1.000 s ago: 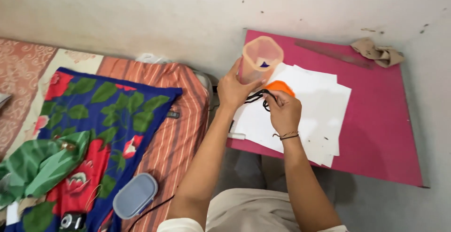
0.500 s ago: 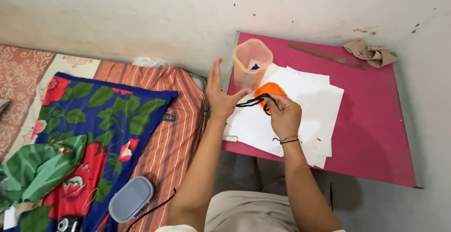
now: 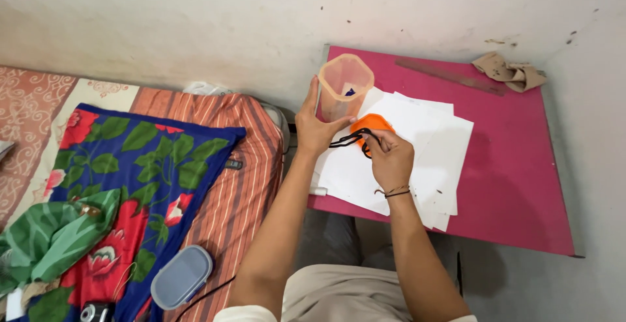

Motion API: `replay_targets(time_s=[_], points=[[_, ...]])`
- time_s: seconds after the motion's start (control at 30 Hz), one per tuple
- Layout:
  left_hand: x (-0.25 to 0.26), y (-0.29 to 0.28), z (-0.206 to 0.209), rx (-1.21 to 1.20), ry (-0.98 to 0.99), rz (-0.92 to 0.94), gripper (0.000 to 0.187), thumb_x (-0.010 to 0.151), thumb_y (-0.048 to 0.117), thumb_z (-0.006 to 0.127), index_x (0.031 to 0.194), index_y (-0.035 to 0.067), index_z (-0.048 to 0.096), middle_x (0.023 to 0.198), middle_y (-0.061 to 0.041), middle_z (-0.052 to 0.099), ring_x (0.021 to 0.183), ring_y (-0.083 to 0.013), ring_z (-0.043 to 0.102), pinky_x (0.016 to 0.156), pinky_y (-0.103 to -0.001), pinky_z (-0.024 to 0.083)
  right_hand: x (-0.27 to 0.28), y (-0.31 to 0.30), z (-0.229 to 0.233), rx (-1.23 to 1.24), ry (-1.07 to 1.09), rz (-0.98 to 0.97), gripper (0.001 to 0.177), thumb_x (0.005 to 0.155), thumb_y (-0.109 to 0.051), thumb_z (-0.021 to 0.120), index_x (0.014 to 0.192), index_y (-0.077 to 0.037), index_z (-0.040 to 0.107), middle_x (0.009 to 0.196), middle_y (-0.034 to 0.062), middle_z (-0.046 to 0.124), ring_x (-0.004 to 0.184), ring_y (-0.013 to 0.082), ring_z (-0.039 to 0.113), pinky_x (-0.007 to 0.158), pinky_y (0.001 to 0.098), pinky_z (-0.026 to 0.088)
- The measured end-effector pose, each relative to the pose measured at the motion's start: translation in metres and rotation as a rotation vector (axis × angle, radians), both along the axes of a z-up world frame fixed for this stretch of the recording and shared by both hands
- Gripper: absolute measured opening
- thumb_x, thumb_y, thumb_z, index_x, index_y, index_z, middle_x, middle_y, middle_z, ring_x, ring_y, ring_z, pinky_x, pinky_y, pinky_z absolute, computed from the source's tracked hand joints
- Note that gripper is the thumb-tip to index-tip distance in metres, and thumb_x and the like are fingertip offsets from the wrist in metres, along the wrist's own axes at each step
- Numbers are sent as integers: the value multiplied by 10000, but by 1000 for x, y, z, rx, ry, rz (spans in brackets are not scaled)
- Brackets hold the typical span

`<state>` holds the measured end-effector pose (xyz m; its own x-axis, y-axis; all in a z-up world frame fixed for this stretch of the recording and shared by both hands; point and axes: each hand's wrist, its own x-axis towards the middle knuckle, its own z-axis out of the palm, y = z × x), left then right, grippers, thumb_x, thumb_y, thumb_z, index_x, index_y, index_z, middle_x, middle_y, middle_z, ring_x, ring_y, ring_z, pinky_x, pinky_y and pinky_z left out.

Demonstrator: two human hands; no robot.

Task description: Organizing and stacking papers on a desk while using a ruler and small containers.

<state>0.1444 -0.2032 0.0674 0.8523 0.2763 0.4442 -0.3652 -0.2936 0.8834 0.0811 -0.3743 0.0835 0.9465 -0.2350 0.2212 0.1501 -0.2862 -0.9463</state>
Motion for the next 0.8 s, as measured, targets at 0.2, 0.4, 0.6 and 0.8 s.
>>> replay_targets(time_s=[0.2,0.4,0.6,0.8], points=[[13,-8,-15,-64,131,-35,1223,492,391,1051,1531,99,477,1472,-163,581,1389,-311,524,1177,-404,415,4,-11,-4,12,25,-27,85,890,-54,779,964,-88,800,389,-67,352,403,18,348,467,164,317],[19,-11,-9,-130,59,52,1043,442,292,1070,1366,70,640,1286,-176,702,1264,-304,627,1097,-366,495,8,-11,-7,-17,32,-24,98,893,-61,783,981,-99,802,391,-72,362,396,16,356,472,160,318],[-20,87,-11,-102,-174,221,997,455,268,1080,1354,115,677,1311,-132,697,1272,-263,619,1104,-336,469,20,26,-4,-84,-56,84,105,871,-27,790,966,-69,794,430,-27,350,481,55,392,517,211,350],[-94,190,-119,-219,-128,466,1041,493,152,1059,1414,23,592,1331,-214,662,1260,-319,608,1084,-380,501,22,104,28,-92,-184,277,131,868,-8,805,963,-98,802,455,-24,391,514,60,372,541,225,385]])
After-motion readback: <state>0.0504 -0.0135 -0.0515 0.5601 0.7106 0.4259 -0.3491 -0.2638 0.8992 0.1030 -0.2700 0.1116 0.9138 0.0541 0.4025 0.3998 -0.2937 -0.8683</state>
